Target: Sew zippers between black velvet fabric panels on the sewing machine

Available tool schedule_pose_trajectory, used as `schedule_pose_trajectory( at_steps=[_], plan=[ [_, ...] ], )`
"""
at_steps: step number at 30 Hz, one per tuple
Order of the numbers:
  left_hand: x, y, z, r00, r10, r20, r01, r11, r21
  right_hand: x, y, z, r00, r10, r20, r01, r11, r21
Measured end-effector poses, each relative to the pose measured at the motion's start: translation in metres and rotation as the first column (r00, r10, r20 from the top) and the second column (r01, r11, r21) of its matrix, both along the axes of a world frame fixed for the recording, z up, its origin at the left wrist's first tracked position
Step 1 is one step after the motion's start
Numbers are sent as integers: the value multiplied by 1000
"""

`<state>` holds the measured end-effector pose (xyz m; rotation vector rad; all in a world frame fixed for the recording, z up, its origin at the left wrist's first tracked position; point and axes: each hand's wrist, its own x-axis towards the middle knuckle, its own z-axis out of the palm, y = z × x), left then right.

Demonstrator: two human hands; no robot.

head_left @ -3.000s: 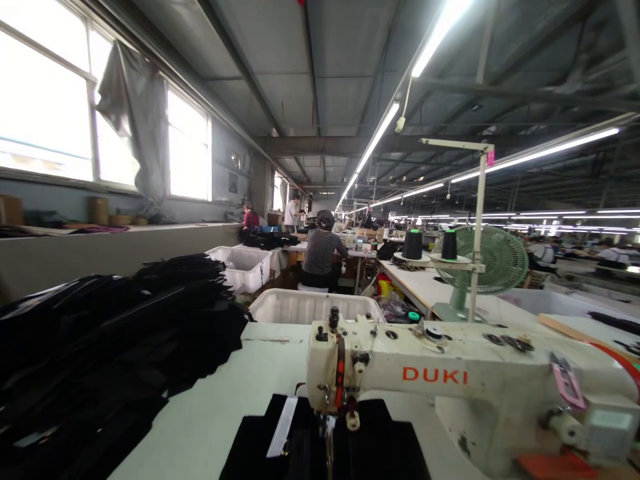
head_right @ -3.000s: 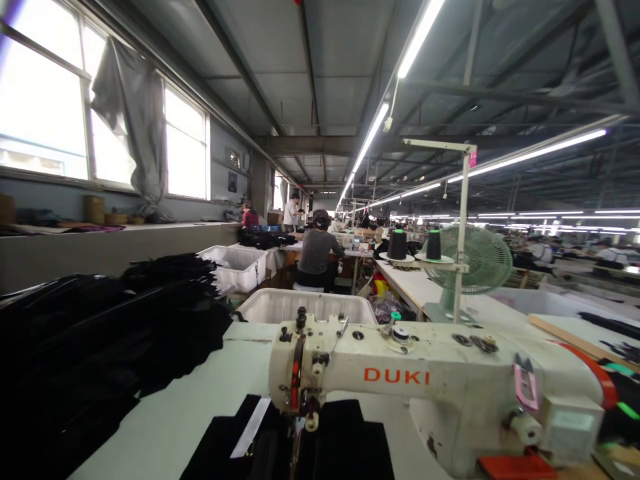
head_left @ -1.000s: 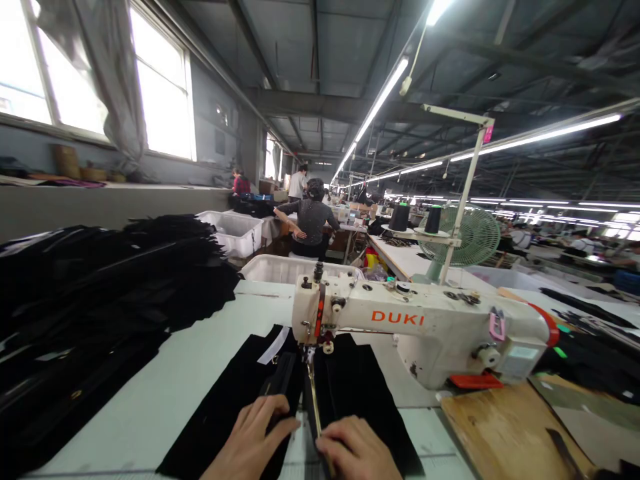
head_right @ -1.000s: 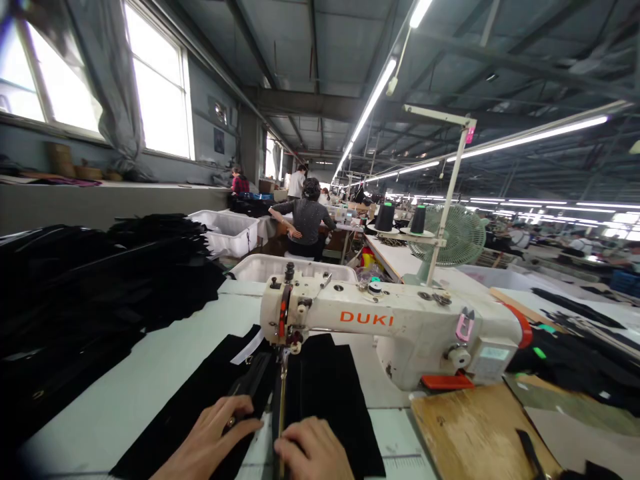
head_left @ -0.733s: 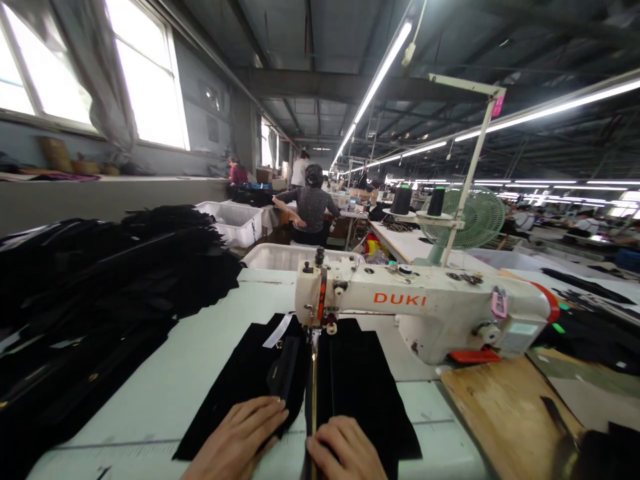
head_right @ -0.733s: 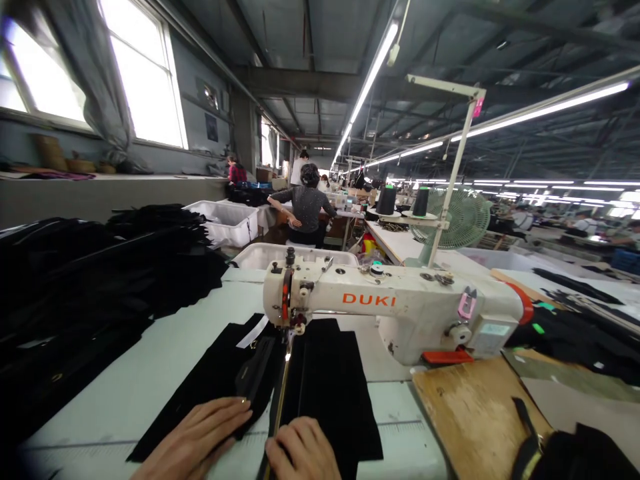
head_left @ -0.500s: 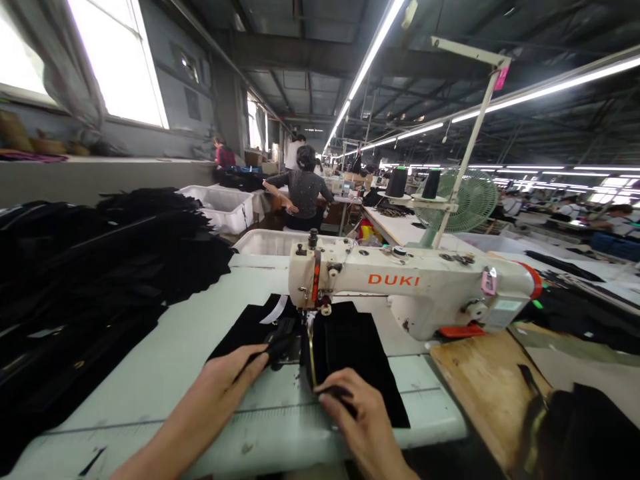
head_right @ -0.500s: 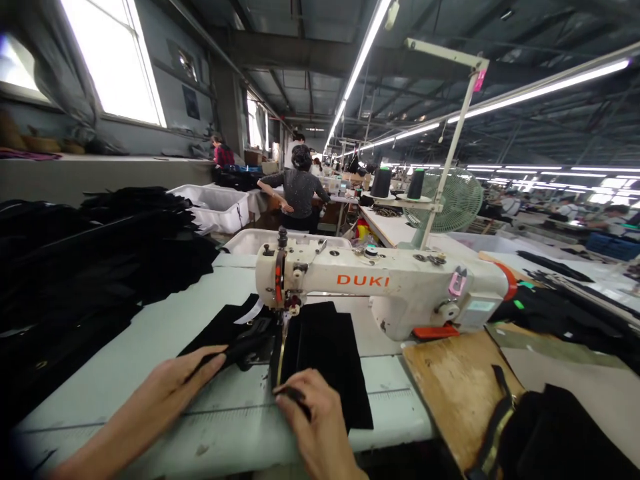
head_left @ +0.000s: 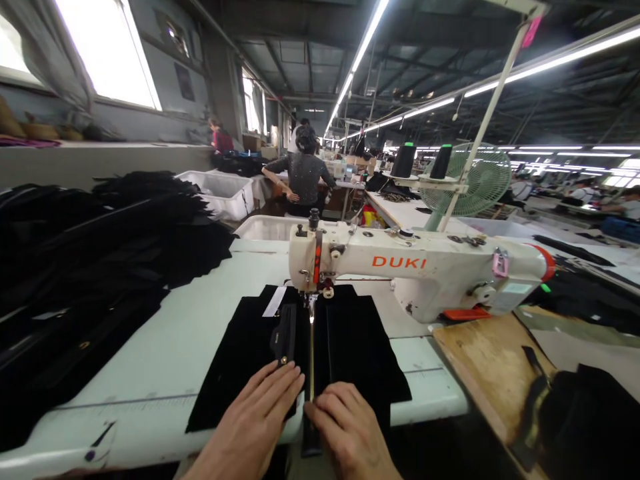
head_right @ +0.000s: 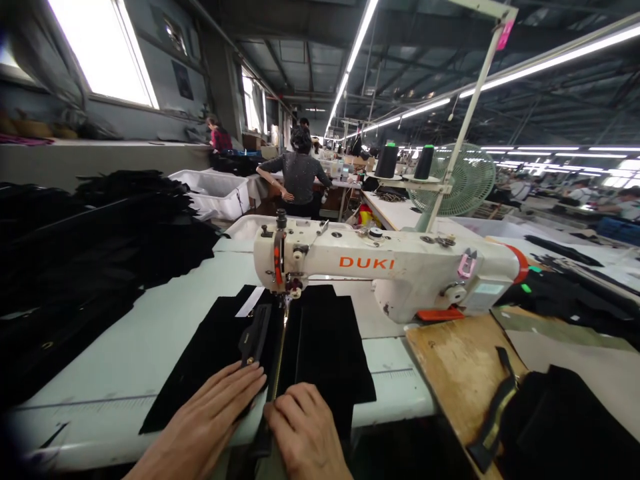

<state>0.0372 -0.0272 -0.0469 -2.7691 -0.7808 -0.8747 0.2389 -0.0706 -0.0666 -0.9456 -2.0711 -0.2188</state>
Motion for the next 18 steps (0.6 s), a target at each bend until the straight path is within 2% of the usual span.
schedule_pose_trajectory(
  at_steps=[3,8,14,18],
  plan=[
    [-3,-5,-18,997,-33,-64,39,993,110,-1,-3,-7,1000,-13,3,12,998,57],
    [-9,-6,-33,994,-40,-103,45,998,47,2,-6,-7,1000,-19,11,18,998,64],
    [-8,-7,-33,986,-30,-161,39,998,50,1,-7,-7,1000,-18,2,18,997,70],
    [-7,-6,-31,990,-36,-138,41,999,35,1,-7,-9,1000,5,8,-5,998,60]
  ],
)
